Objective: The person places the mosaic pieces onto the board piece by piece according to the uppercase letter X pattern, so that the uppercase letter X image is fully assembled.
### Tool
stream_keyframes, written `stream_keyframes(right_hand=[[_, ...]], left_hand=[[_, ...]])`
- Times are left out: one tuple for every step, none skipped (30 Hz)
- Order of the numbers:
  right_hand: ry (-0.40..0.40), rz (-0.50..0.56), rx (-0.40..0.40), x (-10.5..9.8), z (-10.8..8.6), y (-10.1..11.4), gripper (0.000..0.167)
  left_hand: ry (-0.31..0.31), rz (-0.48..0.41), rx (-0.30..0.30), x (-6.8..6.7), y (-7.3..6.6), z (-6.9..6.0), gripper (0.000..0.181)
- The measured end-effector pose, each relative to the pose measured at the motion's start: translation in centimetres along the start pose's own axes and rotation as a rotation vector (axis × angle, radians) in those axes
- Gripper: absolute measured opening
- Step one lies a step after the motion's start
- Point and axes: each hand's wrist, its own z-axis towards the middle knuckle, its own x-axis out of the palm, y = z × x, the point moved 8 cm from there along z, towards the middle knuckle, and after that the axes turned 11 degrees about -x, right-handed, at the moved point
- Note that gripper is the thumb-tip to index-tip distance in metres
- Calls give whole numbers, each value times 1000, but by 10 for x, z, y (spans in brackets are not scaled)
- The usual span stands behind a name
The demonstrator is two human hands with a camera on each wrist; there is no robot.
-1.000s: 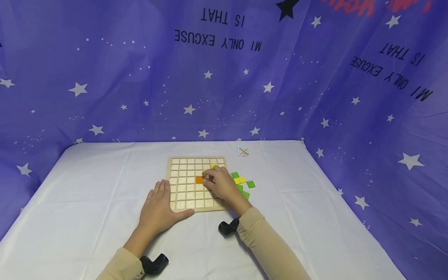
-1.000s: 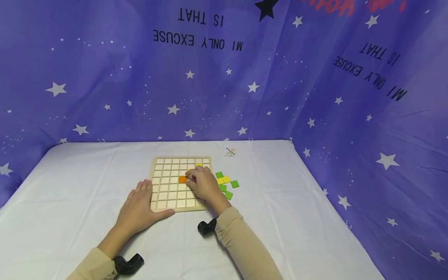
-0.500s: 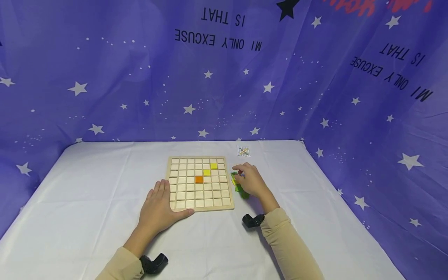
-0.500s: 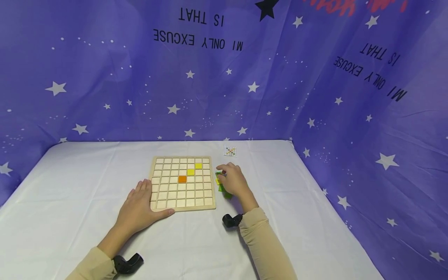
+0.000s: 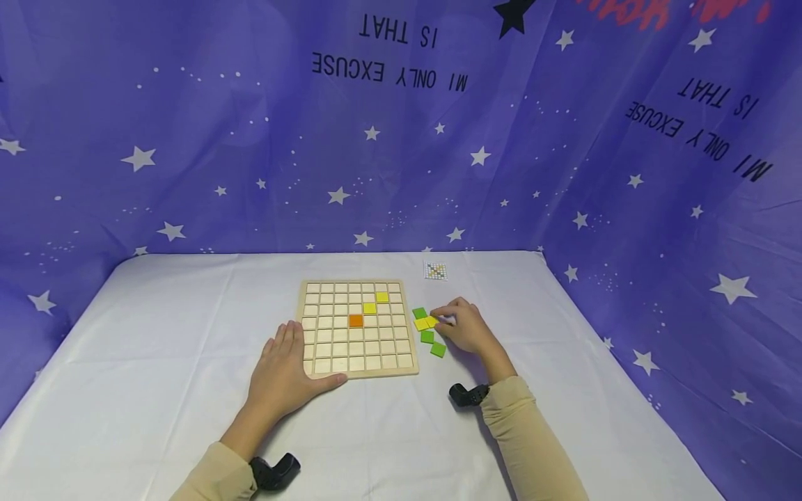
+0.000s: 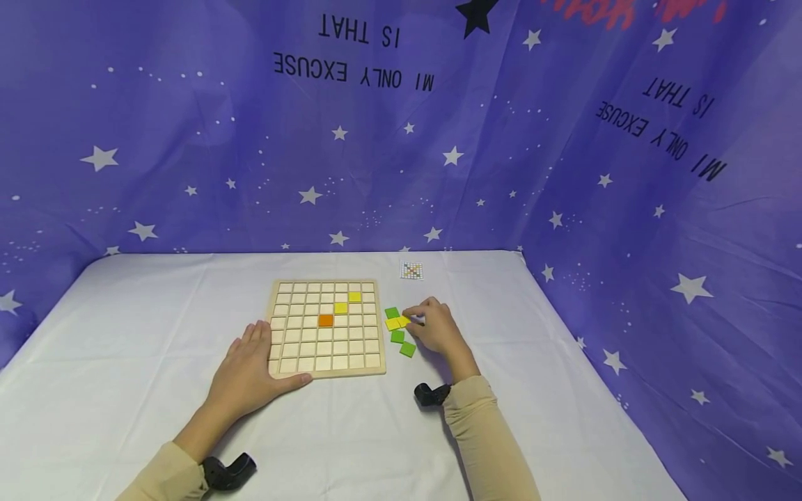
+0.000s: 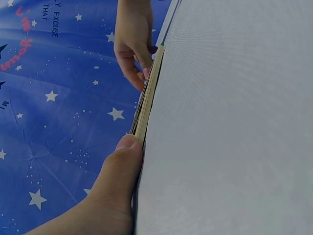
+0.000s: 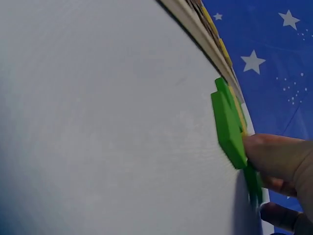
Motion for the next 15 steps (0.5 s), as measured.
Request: stream_keyframes(right_hand=[[-5, 7, 4, 1, 0, -1, 25], [-14, 17, 6, 1, -1, -2, 24], [-25, 29, 12, 1, -1, -3, 23], [-37, 42, 15, 1, -1, -4, 23], [-48, 59, 16, 0, -2, -4, 24], [-58, 74, 17, 0, -2, -4, 24], [-66, 84, 16, 0, -2, -4, 24], [-73, 94, 11, -1, -2, -4, 24], [-79, 101, 4, -1, -2, -3, 23], [-82, 107, -1, -1, -2, -3, 23], [-87, 112, -5, -1, -1, -2, 22], [-95, 115, -11, -1, 0, -2, 21], [-104, 120, -16, -2, 0, -1, 20], [-116, 125, -22, -2, 1, -1, 18], [-130, 128, -23, -2, 2, -1, 17]], left_hand=[[1, 0, 0, 0, 0, 0, 144], [2, 0, 0, 0, 0, 0, 144], [3, 0, -1, 0, 0, 0, 144], [4, 1, -2, 0, 0, 0, 144], [4, 0, -2, 0, 0, 0, 144], [5, -1, -3, 0, 0, 0, 144], [5, -2, -3, 0, 0, 0, 144], [5, -1, -3, 0, 0, 0, 144], [5, -1, -2, 0, 0, 0, 144], [5, -2, -2, 0, 0, 0, 143], [5, -3, -2, 0, 0, 0, 143], [6, -3, -2, 0, 0, 0, 143], [6, -3, -2, 0, 0, 0, 143], [7, -3, -2, 1, 0, 0, 143], [7, -3, -2, 1, 0, 0, 143]])
